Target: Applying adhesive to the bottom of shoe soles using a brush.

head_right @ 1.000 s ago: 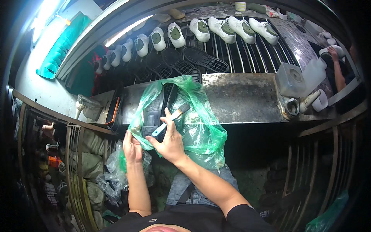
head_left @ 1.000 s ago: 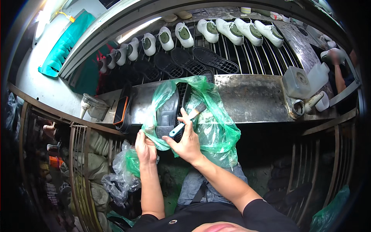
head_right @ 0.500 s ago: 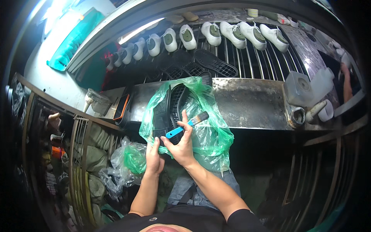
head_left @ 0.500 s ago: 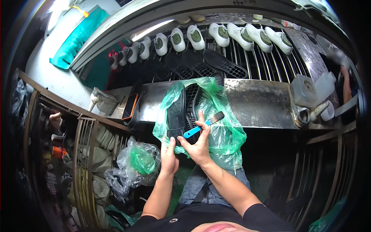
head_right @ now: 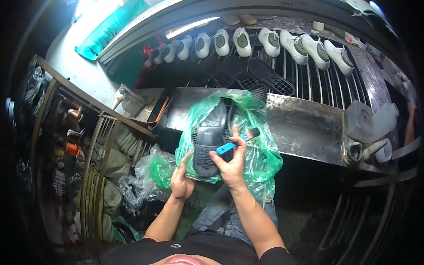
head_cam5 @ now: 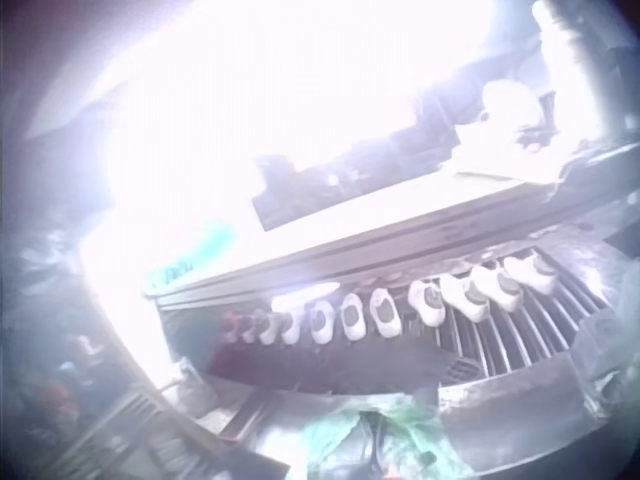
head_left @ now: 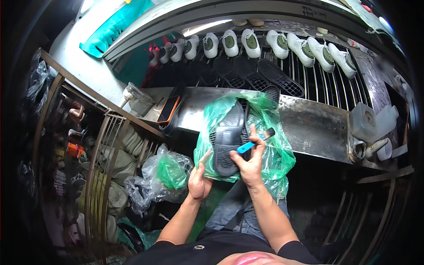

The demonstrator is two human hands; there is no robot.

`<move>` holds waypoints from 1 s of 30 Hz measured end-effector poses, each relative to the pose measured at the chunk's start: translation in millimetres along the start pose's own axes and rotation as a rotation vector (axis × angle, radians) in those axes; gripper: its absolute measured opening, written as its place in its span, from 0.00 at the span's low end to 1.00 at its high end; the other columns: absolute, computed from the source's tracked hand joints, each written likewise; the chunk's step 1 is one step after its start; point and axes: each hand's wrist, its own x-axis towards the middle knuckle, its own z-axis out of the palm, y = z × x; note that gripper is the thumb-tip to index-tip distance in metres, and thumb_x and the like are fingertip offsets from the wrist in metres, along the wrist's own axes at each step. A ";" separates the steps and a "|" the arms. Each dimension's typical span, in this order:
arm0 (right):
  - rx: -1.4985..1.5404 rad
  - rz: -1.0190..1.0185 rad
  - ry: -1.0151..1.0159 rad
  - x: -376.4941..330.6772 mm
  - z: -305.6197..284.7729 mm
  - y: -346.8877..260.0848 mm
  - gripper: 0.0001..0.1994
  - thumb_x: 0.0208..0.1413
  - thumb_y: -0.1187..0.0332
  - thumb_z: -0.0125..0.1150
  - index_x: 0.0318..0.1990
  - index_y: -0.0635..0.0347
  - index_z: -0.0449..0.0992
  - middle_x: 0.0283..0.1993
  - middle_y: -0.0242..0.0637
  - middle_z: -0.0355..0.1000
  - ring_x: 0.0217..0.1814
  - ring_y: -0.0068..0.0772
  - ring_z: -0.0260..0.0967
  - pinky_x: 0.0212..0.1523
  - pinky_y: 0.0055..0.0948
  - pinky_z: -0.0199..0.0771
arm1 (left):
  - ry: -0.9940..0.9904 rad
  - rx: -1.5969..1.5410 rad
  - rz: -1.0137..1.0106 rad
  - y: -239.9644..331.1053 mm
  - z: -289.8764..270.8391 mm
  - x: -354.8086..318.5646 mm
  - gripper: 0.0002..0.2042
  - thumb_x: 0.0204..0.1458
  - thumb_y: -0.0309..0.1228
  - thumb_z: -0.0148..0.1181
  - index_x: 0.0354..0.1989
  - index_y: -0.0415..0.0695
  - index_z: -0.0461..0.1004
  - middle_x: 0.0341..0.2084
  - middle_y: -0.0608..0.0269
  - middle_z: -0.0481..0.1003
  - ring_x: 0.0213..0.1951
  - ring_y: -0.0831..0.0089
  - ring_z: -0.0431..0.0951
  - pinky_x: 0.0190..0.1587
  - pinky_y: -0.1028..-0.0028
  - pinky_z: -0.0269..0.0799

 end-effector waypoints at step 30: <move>-0.018 -0.141 -0.119 -16.5 9.9 -12.8 0.36 0.53 0.81 0.81 0.61 0.49 0.60 0.87 0.63 0.43 0.87 0.52 0.50 0.81 0.48 0.62 | -0.103 0.382 -0.223 -24.1 -12.7 -17.7 0.28 0.60 0.20 0.71 0.70 0.40 0.73 0.64 0.63 0.77 0.62 0.71 0.78 0.66 0.67 0.75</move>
